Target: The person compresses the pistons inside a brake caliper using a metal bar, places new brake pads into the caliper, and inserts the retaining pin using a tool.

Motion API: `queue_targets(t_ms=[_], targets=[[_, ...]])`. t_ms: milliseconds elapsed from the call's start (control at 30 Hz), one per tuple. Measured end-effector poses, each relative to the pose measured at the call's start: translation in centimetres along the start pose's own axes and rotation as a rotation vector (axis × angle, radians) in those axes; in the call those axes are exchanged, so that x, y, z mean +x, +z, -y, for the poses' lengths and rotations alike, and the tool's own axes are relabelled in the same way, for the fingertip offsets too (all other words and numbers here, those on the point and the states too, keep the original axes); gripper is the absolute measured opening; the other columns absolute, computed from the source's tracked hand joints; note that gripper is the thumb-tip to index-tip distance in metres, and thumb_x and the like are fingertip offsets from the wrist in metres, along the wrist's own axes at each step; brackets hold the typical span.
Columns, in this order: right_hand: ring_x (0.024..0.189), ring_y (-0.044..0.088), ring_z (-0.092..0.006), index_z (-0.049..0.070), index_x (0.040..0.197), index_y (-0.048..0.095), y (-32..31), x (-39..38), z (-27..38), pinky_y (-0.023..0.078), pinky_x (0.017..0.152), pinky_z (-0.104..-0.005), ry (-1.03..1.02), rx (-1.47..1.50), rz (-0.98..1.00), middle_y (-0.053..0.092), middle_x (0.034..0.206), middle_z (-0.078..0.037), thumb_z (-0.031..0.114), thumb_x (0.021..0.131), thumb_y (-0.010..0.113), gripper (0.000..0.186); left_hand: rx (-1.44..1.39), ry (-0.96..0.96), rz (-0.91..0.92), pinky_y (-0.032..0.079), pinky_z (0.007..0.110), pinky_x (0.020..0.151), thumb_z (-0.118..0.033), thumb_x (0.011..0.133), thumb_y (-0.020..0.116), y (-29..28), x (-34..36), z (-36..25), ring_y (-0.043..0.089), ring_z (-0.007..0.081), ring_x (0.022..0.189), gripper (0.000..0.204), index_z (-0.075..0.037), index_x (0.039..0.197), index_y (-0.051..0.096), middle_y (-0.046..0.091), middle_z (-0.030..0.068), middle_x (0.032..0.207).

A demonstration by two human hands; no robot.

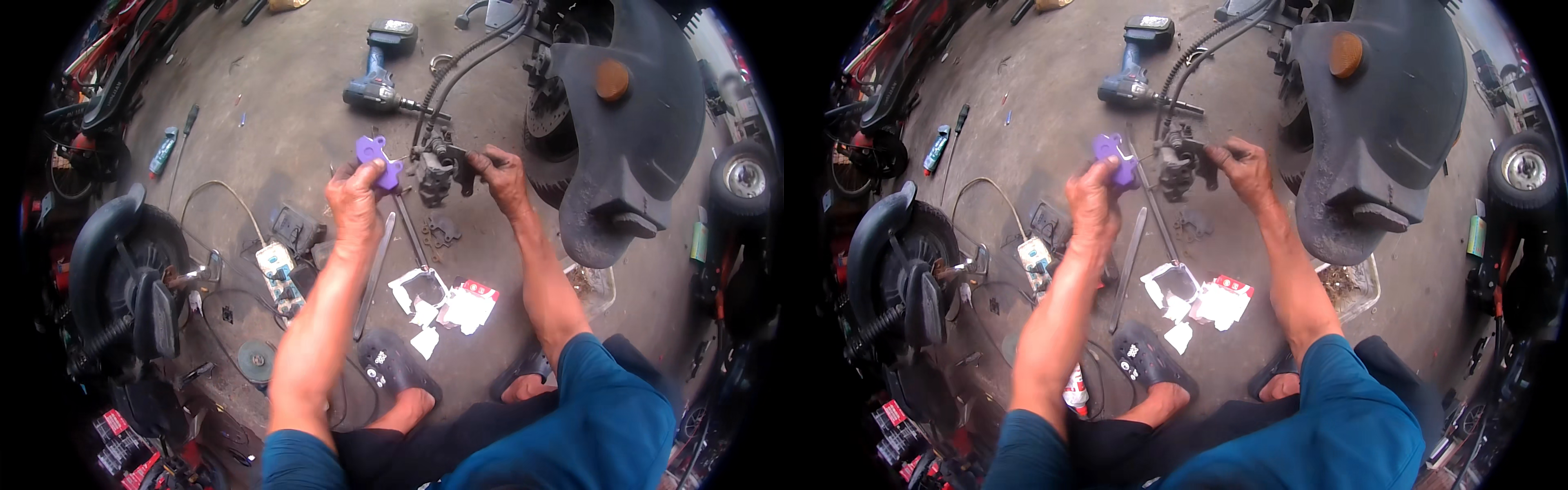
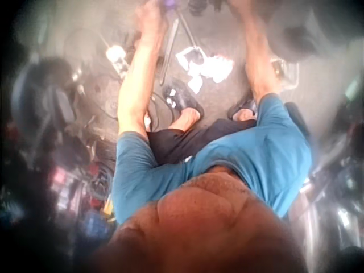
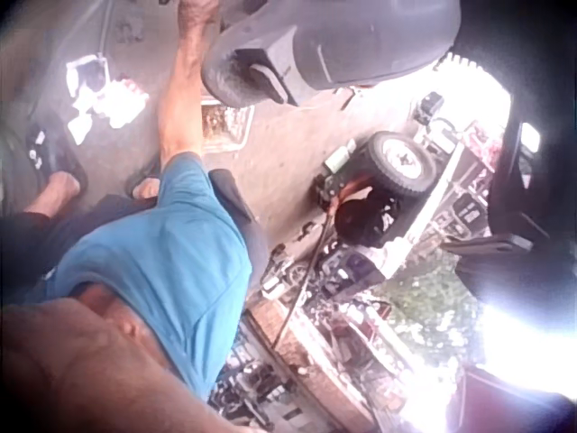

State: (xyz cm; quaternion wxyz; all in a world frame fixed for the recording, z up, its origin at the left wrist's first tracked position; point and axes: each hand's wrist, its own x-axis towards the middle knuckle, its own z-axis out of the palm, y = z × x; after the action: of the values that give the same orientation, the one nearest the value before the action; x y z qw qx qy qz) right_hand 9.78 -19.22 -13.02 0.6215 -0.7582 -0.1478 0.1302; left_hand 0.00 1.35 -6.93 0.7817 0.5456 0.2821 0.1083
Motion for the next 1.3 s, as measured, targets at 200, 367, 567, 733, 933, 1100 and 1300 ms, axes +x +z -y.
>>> queue_targets(t_ms=[200, 367, 567, 733, 933, 1100, 1300], targets=[[0.068, 0.059, -0.0203, -0.004, 0.094, 0.065, 2.6, -0.4, 3.6, 0.05, 0.059, -0.0362, 0.11, 1.094, 0.233, 0.061, 0.074, -0.01, 0.042, 0.091, 0.054, 0.047, -0.658, 0.088, -0.067, 0.049, 0.033, 0.063, -0.016, 0.081, 0.063, 4.4, -0.6, 0.1, 0.06, 0.0208, 0.072, 0.03, -0.002, 0.107, 0.056, 0.063, 0.0096, 0.086], [0.083, 0.06, -0.0287, -0.007, 0.123, 0.05, 4.5, -0.4, 2.9, 0.053, 0.07, -0.0445, 0.274, 1.501, 0.317, 0.06, 0.107, -0.021, 0.037, 0.091, 0.048, 0.054, -0.694, 0.08, -0.095, 0.048, 0.032, 0.063, -0.016, 0.081, 0.063, 6.2, -3.4, -2.6, 0.06, 0.0202, 0.071, 0.03, -0.002, 0.107, 0.056, 0.063, 0.0099, 0.085], [0.101, 0.06, -0.0346, -0.006, 0.127, 0.046, 2.7, -0.2, 7.1, 0.049, 0.089, -0.0476, 0.228, 1.645, 0.584, 0.057, 0.117, -0.023, 0.04, 0.082, 0.053, 0.064, -0.77, 0.055, -0.095, 0.044, 0.031, 0.06, -0.015, 0.08, 0.064, 7.9, -4.1, -2.7, 0.06, 0.0209, 0.073, 0.034, -0.002, 0.111, 0.055, 0.064, 0.0105, 0.086], [0.105, 0.057, -0.0449, -0.002, 0.122, 0.052, 3.2, -0.4, 4.7, 0.049, 0.088, -0.0527, 0.298, 1.686, 0.731, 0.056, 0.116, -0.03, 0.046, 0.082, 0.046, 0.063, -0.852, 0.057, -0.091, 0.047, 0.032, 0.058, -0.017, 0.08, 0.063, 5.7, -4.7, -3.0, 0.062, 0.0227, 0.073, 0.029, -0.002, 0.103, 0.056, 0.062, 0.0101, 0.082], [0.09, 0.064, -0.0409, -0.001, 0.123, 0.051, 2.1, 1.4, 4.5, 0.053, 0.08, -0.0509, 0.618, 1.613, 0.702, 0.062, 0.106, -0.026, 0.039, 0.085, 0.045, 0.056, -0.76, 0.094, -0.179, 0.045, 0.032, 0.058, -0.016, 0.08, 0.064, 8.6, -7.9, -3.2, 0.058, 0.0236, 0.073, 0.027, -0.002, 0.102, 0.058, 0.062, 0.0111, 0.084], [0.088, 0.065, -0.0393, -0.006, 0.122, 0.05, 2.5, 1.0, 5.2, 0.055, 0.079, -0.0468, 0.59, 1.63, 0.644, 0.062, 0.105, -0.027, 0.037, 0.085, 0.048, 0.058, -0.773, 0.075, -0.148, 0.047, 0.032, 0.06, -0.018, 0.082, 0.061, 6.9, -4.7, -0.6, 0.059, 0.0205, 0.074, 0.034, -0.002, 0.111, 0.055, 0.062, 0.0113, 0.087], [0.087, 0.066, -0.0363, -0.002, 0.11, 0.059, 3.5, 0.9, 3.8, 0.055, 0.079, -0.044, 0.712, 1.553, 0.493, 0.065, 0.097, -0.021, 0.038, 0.085, 0.049, 0.048, -0.776, 0.056, -0.076, 0.045, 0.032, 0.062, -0.018, 0.08, 0.064, 5.4, -3.5, -1.7, 0.057, 0.0222, 0.074, 0.026, -0.002, 0.1, 0.057, 0.062, 0.0105, 0.087]])
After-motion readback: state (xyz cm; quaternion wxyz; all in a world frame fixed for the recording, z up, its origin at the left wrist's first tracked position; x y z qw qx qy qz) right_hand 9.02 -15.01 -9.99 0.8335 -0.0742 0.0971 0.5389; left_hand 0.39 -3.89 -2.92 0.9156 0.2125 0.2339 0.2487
